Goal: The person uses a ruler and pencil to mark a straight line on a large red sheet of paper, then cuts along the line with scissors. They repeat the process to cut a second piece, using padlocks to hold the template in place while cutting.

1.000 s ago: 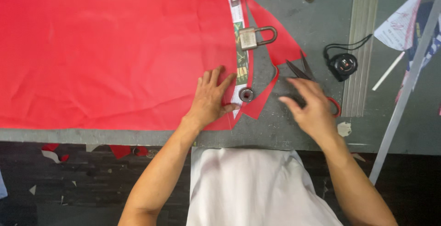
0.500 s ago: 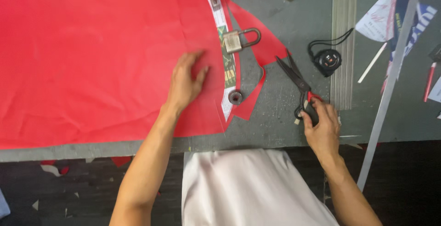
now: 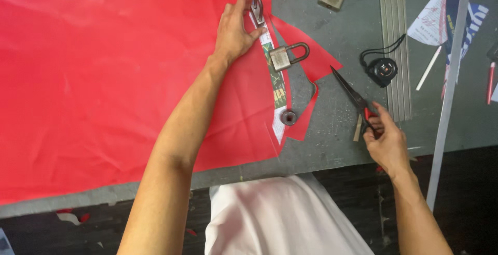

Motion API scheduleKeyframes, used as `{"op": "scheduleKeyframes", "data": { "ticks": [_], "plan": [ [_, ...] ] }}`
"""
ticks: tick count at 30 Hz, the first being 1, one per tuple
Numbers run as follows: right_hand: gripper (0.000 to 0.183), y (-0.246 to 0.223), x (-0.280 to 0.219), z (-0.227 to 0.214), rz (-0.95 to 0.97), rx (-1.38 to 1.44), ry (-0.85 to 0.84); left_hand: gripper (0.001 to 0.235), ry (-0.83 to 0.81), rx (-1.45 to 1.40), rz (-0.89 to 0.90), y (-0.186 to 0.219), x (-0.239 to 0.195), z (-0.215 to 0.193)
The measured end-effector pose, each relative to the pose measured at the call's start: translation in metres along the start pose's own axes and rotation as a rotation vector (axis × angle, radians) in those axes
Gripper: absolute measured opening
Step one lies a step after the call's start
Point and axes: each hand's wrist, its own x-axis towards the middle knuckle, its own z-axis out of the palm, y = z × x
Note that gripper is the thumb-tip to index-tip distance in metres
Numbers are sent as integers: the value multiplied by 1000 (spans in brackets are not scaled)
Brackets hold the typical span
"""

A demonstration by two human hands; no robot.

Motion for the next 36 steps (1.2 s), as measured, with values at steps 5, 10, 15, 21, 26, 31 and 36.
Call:
{"op": "scheduleKeyframes", "data": {
  "ticks": [5, 10, 15, 21, 26, 31, 36],
  "plan": [
    [70, -23, -33, 7, 48, 40, 120, 54, -40, 105, 11, -1, 6, 0],
    [64, -47, -55, 18, -53, 80, 199, 48, -105, 236, 68, 5, 22, 4],
    [61, -70, -78, 29, -36, 125, 239, 37, -207, 273, 39, 7, 38, 13],
    [56, -83, -120, 44, 44, 222, 248, 41, -128, 261, 143, 5, 40, 22],
    [61, -88, -164, 54, 208, 500, 166, 38, -177, 295, 94, 0, 38, 31],
    [66, -70, -210, 83, 160, 656, -25, 47, -155, 207, 85, -3, 29, 29],
    [51, -36, -246, 115, 574, 727, -457, 42, 122, 140, 290, 25, -40, -4]
  ]
}}
